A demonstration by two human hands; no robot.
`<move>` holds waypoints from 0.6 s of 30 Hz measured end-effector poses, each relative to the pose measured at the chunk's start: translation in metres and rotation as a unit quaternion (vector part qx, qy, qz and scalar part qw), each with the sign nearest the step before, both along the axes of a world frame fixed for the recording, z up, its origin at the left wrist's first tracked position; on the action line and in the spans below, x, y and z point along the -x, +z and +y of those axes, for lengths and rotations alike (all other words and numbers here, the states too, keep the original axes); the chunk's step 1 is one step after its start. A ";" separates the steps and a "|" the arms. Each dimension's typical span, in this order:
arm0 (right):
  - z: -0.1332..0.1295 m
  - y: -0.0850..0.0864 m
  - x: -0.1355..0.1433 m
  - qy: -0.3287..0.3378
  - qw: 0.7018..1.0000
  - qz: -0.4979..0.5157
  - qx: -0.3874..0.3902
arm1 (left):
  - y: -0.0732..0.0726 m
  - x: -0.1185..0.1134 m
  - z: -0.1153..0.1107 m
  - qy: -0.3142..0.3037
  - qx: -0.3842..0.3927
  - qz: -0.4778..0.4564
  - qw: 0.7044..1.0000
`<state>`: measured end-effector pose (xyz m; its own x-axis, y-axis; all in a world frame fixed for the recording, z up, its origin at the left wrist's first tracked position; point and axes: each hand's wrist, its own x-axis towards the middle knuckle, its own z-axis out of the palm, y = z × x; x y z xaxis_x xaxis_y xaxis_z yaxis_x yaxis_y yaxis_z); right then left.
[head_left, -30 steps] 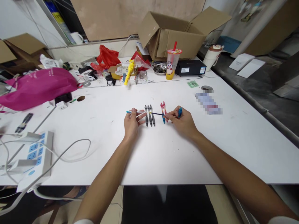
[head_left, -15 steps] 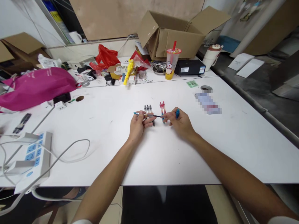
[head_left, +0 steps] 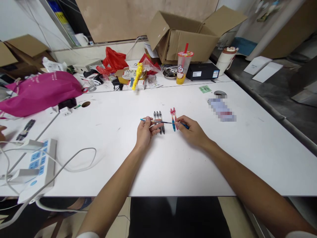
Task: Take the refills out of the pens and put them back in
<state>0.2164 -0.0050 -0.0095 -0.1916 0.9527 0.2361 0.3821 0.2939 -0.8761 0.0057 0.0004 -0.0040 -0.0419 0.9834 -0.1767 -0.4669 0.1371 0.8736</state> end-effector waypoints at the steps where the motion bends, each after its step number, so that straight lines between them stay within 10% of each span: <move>1: 0.000 -0.001 0.000 -0.002 1.000 -0.001 -0.009 | 0.000 0.000 0.000 -0.001 0.000 0.001 1.000; 18: -0.002 -0.009 0.010 0.040 0.998 0.011 -0.046 | -0.010 -0.006 -0.002 -0.042 0.004 0.008 0.999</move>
<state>0.2064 -0.0073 -0.0181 -0.2607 0.9086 0.3263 0.3358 0.4022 -0.8517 0.0118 -0.0013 -0.0135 0.0387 0.9820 -0.1849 -0.4400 0.1828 0.8792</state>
